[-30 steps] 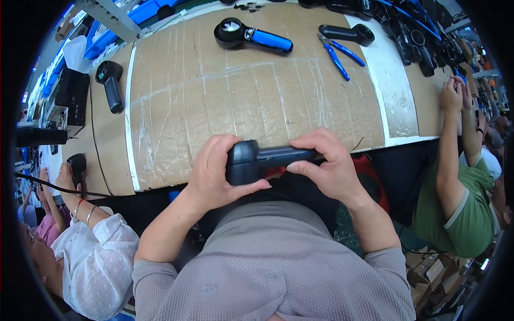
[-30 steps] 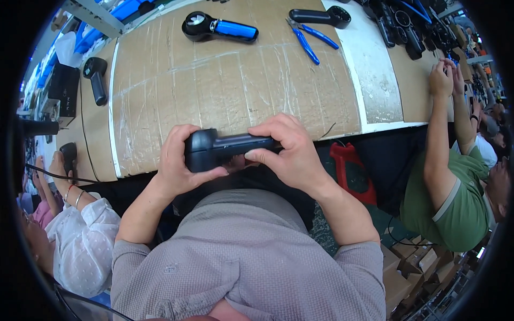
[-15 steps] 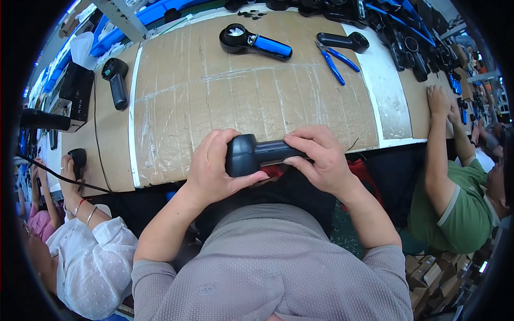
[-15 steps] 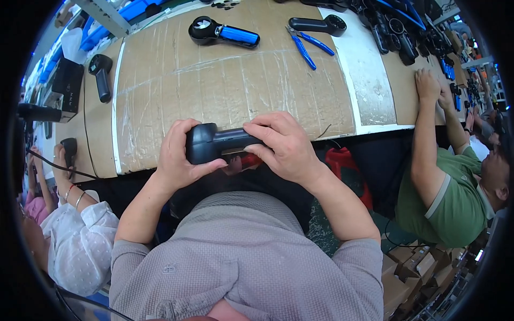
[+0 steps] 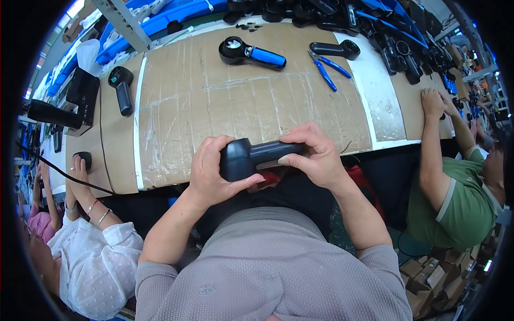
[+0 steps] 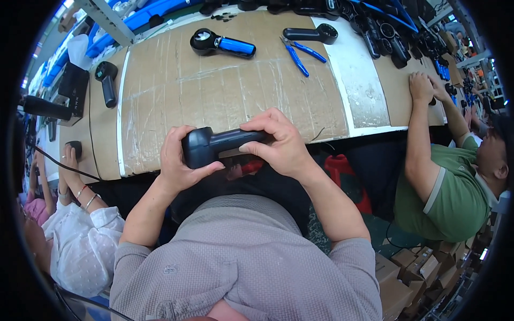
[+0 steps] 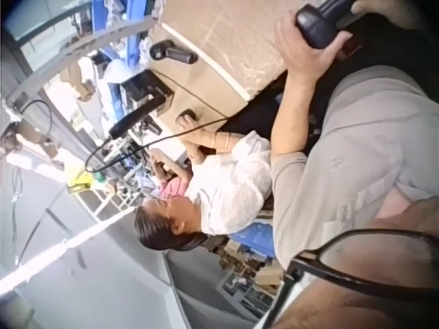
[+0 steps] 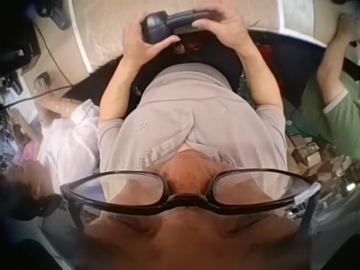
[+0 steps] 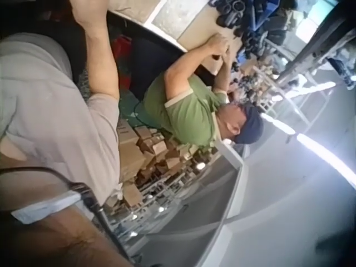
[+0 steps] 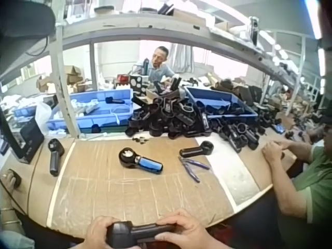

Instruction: Assembling and inspecting handheld digital anemometers at a factory workstation.

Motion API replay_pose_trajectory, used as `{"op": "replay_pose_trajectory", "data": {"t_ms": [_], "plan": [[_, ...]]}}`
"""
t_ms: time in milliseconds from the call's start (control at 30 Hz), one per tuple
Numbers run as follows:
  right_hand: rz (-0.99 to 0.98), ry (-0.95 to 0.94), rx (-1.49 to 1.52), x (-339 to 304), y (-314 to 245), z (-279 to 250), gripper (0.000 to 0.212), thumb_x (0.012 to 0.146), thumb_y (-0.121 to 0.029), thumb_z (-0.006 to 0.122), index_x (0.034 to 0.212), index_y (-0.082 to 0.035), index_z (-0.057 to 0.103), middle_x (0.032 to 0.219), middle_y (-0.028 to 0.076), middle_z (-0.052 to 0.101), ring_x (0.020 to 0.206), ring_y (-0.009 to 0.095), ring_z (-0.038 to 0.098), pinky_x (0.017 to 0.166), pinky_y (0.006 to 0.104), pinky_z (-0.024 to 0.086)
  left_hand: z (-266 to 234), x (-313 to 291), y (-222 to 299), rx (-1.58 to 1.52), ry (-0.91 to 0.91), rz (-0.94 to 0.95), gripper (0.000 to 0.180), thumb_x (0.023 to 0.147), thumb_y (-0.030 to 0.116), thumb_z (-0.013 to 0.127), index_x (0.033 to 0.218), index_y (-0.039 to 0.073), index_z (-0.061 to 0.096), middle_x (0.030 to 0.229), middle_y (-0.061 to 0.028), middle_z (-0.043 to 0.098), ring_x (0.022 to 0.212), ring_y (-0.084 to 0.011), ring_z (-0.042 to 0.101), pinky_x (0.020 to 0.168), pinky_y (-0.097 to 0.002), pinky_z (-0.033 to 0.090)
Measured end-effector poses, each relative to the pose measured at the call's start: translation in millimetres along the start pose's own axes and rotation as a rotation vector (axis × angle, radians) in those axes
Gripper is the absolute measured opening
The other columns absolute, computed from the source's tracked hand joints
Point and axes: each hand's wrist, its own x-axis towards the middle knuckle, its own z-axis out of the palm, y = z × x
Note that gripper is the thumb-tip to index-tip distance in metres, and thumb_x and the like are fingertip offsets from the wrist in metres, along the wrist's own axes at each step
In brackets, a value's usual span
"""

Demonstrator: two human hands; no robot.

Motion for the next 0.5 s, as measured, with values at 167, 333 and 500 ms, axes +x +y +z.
{"op": "replay_pose_trajectory", "data": {"t_ms": [167, 333, 500], "plan": [[0.076, 0.216, 0.686, 18.3, -4.4, 17.6, 0.012, 0.097, -0.020, 0.072, 0.097, -0.008, 0.069, 0.086, 0.003, 0.062, 0.088, 0.019, 0.061, 0.084, 0.0323, 0.051, 0.8, 10.8, 14.2, 0.041, 0.086, 0.047, 0.086, 0.068, 0.044, 0.098, 0.129, 0.003, 0.053, 0.111, -0.0115, 0.063, 0.091, -0.0269, 0.064, 0.083, -0.0367, 0.054], [0.242, 0.445, 1.337, 42.5, -8.5, 26.9, 0.030, 0.103, -0.040, 0.063, 0.091, -0.012, 0.062, 0.079, 0.001, 0.058, 0.078, 0.017, 0.061, 0.077, 0.0344, 0.052, 10.7, 18.5, 28.1, 0.133, 0.163, 0.137, 0.085, 0.071, 0.044, 0.097, 0.129, 0.004, 0.051, 0.110, -0.0118, 0.063, 0.092, -0.0263, 0.064, 0.084, -0.0368, 0.054], [0.419, 0.562, 1.538, 59.7, -14.7, 28.1, 0.042, 0.103, -0.052, 0.059, 0.083, -0.015, 0.061, 0.067, -0.002, 0.055, 0.062, 0.014, 0.057, 0.065, 0.0343, 0.051, 21.1, 18.5, 31.5, 0.204, 0.236, 0.210, 0.081, 0.074, 0.043, 0.096, 0.129, 0.005, 0.050, 0.112, -0.0123, 0.062, 0.094, -0.0267, 0.064, 0.085, -0.0374, 0.055]]}}
